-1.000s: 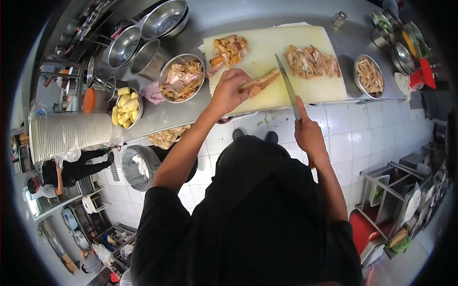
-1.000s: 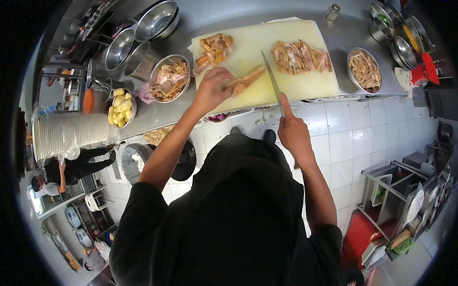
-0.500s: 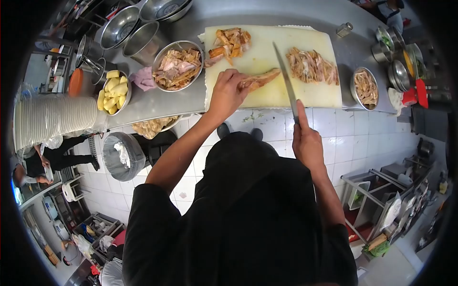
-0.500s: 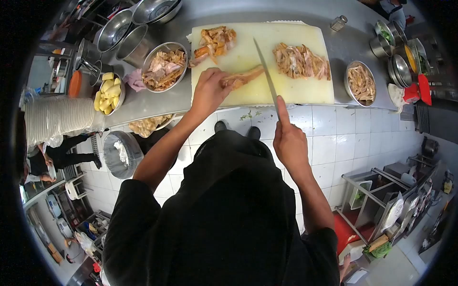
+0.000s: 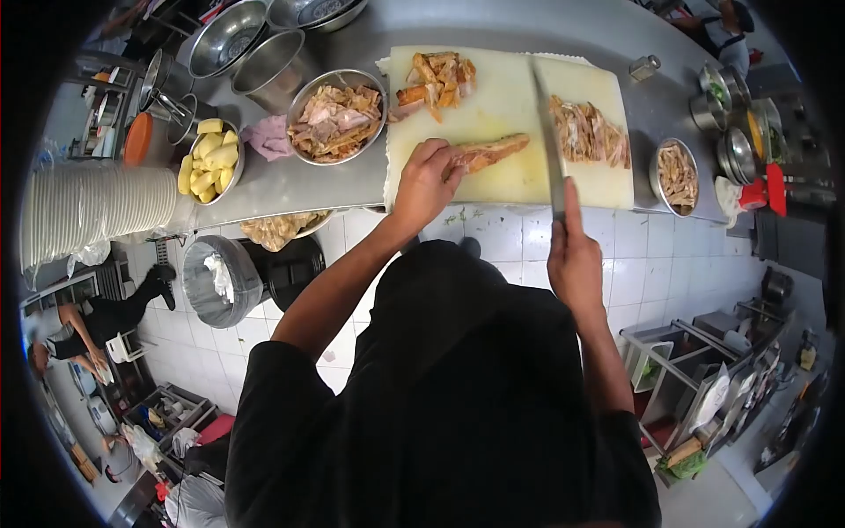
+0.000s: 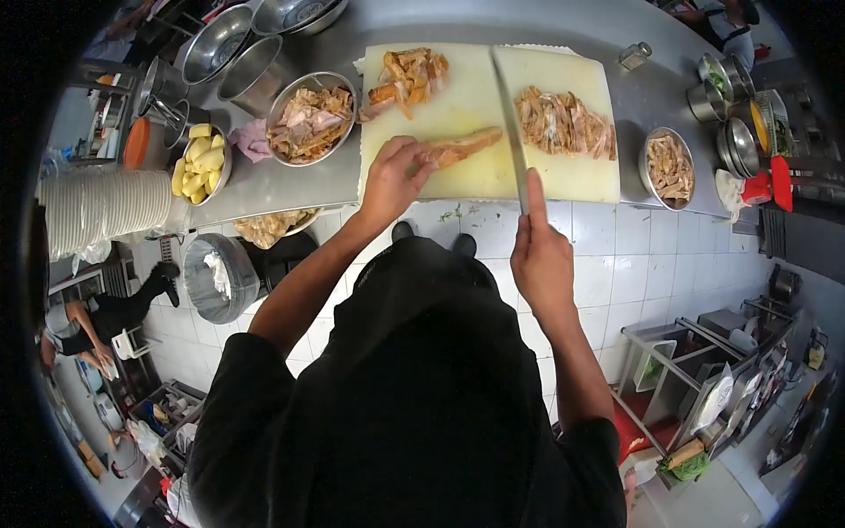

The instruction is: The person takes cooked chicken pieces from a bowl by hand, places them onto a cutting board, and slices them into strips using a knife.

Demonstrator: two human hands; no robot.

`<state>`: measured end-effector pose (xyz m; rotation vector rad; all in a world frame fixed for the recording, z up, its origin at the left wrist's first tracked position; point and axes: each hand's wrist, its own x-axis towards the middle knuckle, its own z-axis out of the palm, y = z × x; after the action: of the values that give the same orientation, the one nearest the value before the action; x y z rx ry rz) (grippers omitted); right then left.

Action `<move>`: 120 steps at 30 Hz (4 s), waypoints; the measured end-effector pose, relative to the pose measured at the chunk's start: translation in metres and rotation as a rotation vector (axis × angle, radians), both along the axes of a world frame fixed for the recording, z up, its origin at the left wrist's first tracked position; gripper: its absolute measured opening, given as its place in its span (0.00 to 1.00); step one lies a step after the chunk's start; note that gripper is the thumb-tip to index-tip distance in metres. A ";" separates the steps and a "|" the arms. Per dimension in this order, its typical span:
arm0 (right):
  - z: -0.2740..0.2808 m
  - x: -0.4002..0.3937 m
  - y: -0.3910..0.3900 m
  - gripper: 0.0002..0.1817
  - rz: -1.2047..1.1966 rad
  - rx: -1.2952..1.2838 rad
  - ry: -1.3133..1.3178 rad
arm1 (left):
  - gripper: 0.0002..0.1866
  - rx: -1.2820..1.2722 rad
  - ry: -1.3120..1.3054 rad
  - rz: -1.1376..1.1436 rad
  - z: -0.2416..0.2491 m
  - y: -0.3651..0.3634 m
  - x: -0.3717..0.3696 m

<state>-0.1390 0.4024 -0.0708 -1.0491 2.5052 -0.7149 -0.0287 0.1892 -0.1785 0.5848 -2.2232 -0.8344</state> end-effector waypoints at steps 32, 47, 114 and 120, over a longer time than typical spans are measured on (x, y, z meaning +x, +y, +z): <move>-0.039 0.034 -0.001 0.37 0.123 0.453 0.006 | 0.10 0.061 0.010 -0.011 -0.003 -0.001 0.004; -0.037 0.037 -0.005 0.38 0.142 0.257 0.016 | 0.09 0.174 0.079 0.025 -0.006 -0.001 0.008; -0.068 -0.006 -0.107 0.42 0.064 0.030 -0.109 | 0.17 -0.040 0.026 0.142 0.002 -0.028 -0.059; -0.033 -0.008 -0.096 0.38 -0.031 0.054 -0.396 | 0.17 0.052 -0.018 0.157 0.047 -0.030 -0.021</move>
<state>-0.1472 0.3069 -0.1036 -0.7636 2.1894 -0.7737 -0.0494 0.1592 -0.1317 0.7842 -2.1445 -0.8106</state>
